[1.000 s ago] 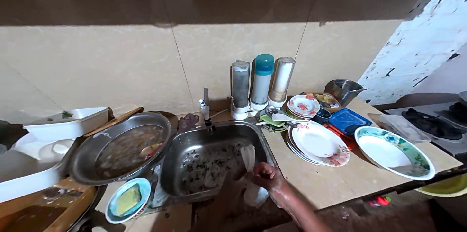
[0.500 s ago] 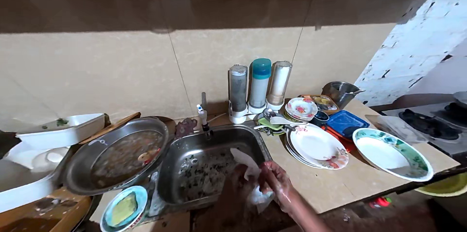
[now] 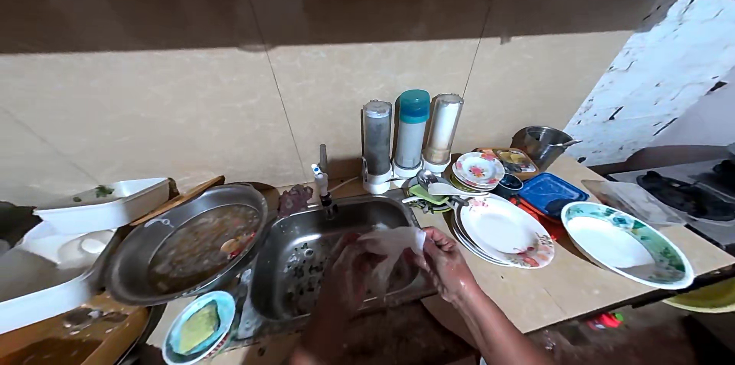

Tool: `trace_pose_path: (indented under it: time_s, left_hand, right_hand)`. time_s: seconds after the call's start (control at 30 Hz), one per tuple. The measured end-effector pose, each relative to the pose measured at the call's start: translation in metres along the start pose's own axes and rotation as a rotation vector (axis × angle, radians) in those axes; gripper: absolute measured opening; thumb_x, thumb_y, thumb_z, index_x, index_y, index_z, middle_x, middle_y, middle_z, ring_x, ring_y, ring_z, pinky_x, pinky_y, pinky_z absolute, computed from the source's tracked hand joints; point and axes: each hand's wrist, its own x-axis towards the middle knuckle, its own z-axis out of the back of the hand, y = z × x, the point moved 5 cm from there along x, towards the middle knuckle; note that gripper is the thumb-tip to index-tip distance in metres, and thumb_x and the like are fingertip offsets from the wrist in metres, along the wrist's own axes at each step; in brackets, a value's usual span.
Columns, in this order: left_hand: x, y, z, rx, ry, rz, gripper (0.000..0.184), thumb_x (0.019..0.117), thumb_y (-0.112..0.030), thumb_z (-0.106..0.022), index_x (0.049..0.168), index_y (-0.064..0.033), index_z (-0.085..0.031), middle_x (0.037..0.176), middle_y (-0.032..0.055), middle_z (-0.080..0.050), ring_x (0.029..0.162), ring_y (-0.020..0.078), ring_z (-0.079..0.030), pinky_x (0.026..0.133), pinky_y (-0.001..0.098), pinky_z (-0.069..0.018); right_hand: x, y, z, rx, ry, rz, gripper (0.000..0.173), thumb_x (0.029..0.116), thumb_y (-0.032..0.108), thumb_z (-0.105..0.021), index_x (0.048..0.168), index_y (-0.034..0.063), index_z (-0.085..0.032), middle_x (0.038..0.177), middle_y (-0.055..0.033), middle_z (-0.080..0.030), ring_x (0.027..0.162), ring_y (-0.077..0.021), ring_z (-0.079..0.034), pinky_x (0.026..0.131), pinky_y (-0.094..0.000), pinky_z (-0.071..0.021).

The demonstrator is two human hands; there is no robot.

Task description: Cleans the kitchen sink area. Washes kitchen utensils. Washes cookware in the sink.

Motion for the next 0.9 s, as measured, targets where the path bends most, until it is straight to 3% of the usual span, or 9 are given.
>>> trace_pose_path:
  time_s: [0.1,0.23,0.37,0.47,0.53,0.67,0.73,0.87,0.9]
  left_hand:
    - [0.002,0.029,0.007,-0.073,0.053,0.147,0.022,0.0999,-0.005,-0.034,0.109,-0.0128,-0.053,0.091,0.0024,-0.071,0.086,0.0189,-0.071,0.081,0.0405,-0.0602]
    - [0.002,0.058,0.019,0.499,0.176,0.137,0.033,0.0957,-0.008,-0.065,0.126,0.0019,-0.057,0.105,0.0074,-0.069,0.093,0.0132,-0.069,0.085,0.0328,-0.0594]
    - [0.011,0.089,0.048,0.696,-0.015,0.320,0.034,0.1067,-0.021,-0.055,0.127,0.0050,-0.059,0.111,0.0158,-0.066,0.091,0.0168,-0.066,0.081,0.0349,-0.0571]
    - [0.009,0.113,0.059,0.570,-0.111,0.407,0.037,0.1101,-0.021,-0.048,0.136,0.0046,-0.053,0.119,0.0175,-0.064,0.096,0.0192,-0.068,0.083,0.0361,-0.0591]
    - [0.004,0.121,0.053,0.291,-0.173,0.462,0.038,0.1110,-0.018,-0.043,0.144,0.0012,-0.044,0.118,0.0166,-0.066,0.096,0.0219,-0.071,0.081,0.0387,-0.0620]
    - [0.003,0.116,0.030,0.007,-0.170,0.501,0.031,0.1116,-0.013,-0.034,0.138,-0.0012,-0.043,0.105,0.0121,-0.066,0.085,0.0207,-0.071,0.076,0.0373,-0.0616]
    - [0.003,0.116,0.026,0.054,-0.128,0.483,0.026,0.1110,-0.013,-0.038,0.132,-0.0023,-0.048,0.102,0.0086,-0.068,0.087,0.0182,-0.070,0.079,0.0370,-0.0607]
    - [0.004,0.121,0.026,0.251,-0.001,0.427,0.027,0.1030,-0.005,-0.054,0.129,-0.0007,-0.051,0.106,0.0058,-0.067,0.094,0.0134,-0.068,0.088,0.0354,-0.0592]
    - [0.004,0.124,0.027,0.312,0.018,0.424,0.033,0.0985,0.001,-0.059,0.130,0.0003,-0.050,0.106,0.0058,-0.067,0.093,0.0121,-0.068,0.087,0.0334,-0.0592]
  right_hand:
    - [-0.001,-0.029,0.002,0.249,-0.094,-0.246,0.022,0.1092,0.006,-0.036,0.107,0.0007,-0.058,0.087,-0.0091,-0.071,0.077,-0.0197,-0.073,0.074,-0.0368,-0.0635]
    - [-0.004,-0.055,0.009,0.316,-0.134,-0.380,0.024,0.1113,0.014,-0.035,0.112,0.0026,-0.056,0.081,-0.0074,-0.067,0.072,-0.0169,-0.069,0.069,-0.0348,-0.0614]
    - [-0.006,-0.071,0.020,0.514,-0.168,-0.419,0.019,0.1078,0.012,-0.042,0.121,0.0023,-0.052,0.093,-0.0113,-0.068,0.081,-0.0196,-0.070,0.076,-0.0360,-0.0613]
    - [-0.011,-0.088,0.031,0.546,-0.124,-0.453,0.016,0.1081,0.014,-0.040,0.114,0.0074,-0.054,0.083,-0.0070,-0.068,0.071,-0.0163,-0.069,0.070,-0.0342,-0.0622]
    - [-0.009,-0.101,0.052,0.283,-0.048,-0.410,0.013,0.1049,0.004,-0.045,0.115,0.0017,-0.054,0.090,-0.0081,-0.069,0.079,-0.0168,-0.070,0.075,-0.0354,-0.0623]
    - [0.003,-0.126,0.091,-0.522,0.061,-0.213,0.008,0.0920,0.005,-0.065,0.091,-0.0018,-0.060,0.081,-0.0063,-0.059,0.074,-0.0117,-0.060,0.071,-0.0321,-0.0557]
    - [0.002,-0.125,0.093,-0.545,0.036,-0.219,0.012,0.0897,0.000,-0.066,0.098,-0.0056,-0.059,0.085,-0.0108,-0.060,0.076,-0.0152,-0.061,0.071,-0.0353,-0.0559]
    - [-0.001,-0.118,0.081,-0.199,0.122,-0.432,0.047,0.0937,-0.001,-0.058,0.139,-0.0004,-0.043,0.115,-0.0165,-0.064,0.096,-0.0236,-0.068,0.077,-0.0422,-0.0611]
    - [0.001,-0.118,0.079,-0.189,0.133,-0.457,0.044,0.0952,0.003,-0.060,0.137,-0.0001,-0.046,0.113,-0.0157,-0.065,0.095,-0.0231,-0.069,0.077,-0.0419,-0.0614]
